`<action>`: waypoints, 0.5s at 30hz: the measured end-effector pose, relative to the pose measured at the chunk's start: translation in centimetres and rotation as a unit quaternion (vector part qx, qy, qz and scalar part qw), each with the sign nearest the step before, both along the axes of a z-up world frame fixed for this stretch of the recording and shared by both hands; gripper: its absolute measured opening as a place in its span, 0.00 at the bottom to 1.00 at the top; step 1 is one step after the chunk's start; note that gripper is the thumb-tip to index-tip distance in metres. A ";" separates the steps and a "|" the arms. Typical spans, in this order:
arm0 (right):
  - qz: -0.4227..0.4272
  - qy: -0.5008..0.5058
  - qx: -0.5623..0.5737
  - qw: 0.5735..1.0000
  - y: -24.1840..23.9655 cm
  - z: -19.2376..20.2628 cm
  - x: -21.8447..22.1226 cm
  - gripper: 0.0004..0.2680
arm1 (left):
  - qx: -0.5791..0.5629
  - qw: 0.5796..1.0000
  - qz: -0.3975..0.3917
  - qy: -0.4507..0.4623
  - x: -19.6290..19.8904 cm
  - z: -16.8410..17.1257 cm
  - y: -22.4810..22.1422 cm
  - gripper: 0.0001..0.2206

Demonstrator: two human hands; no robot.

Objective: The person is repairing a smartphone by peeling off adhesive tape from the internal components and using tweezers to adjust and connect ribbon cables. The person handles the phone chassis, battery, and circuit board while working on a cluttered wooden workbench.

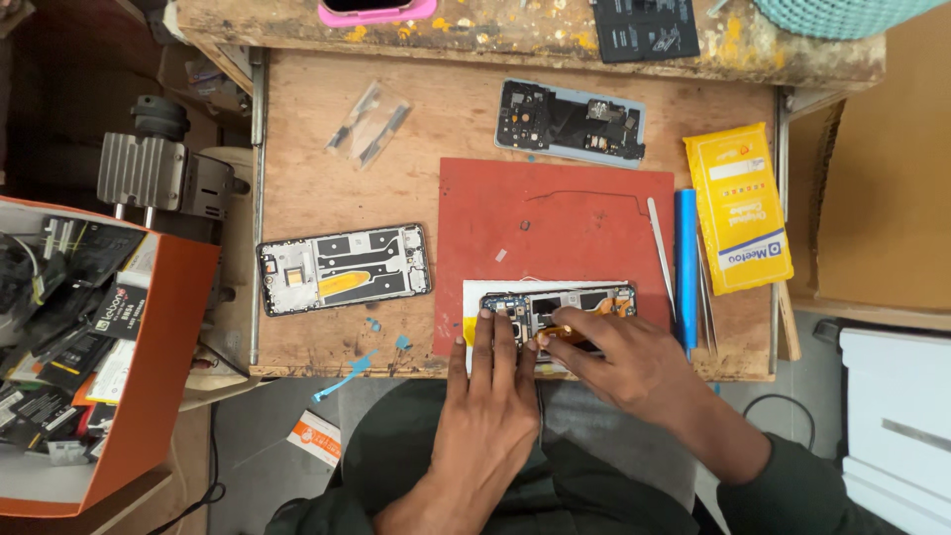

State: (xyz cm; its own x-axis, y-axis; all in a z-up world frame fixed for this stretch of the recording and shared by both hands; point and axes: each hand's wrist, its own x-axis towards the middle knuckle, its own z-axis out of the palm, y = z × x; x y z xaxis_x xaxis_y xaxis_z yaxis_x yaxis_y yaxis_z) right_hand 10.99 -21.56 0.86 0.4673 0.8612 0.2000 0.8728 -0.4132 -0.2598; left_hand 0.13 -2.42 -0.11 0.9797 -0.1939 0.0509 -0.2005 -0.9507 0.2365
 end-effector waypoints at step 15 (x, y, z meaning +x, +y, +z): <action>-0.016 -0.010 -0.044 0.999 -1.5 -0.2 0.1 0.16 | -0.076 0.995 -0.056 0.013 0.0 0.8 2.7 0.23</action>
State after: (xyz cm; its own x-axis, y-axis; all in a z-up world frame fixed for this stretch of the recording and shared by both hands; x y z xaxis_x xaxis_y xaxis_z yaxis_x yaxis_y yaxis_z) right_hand 11.09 -23.10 0.63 0.4912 0.8608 0.1335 0.8635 -0.4611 -0.2042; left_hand 0.16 0.32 0.66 0.9537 -0.2941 0.0625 -0.2950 -0.8756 0.3825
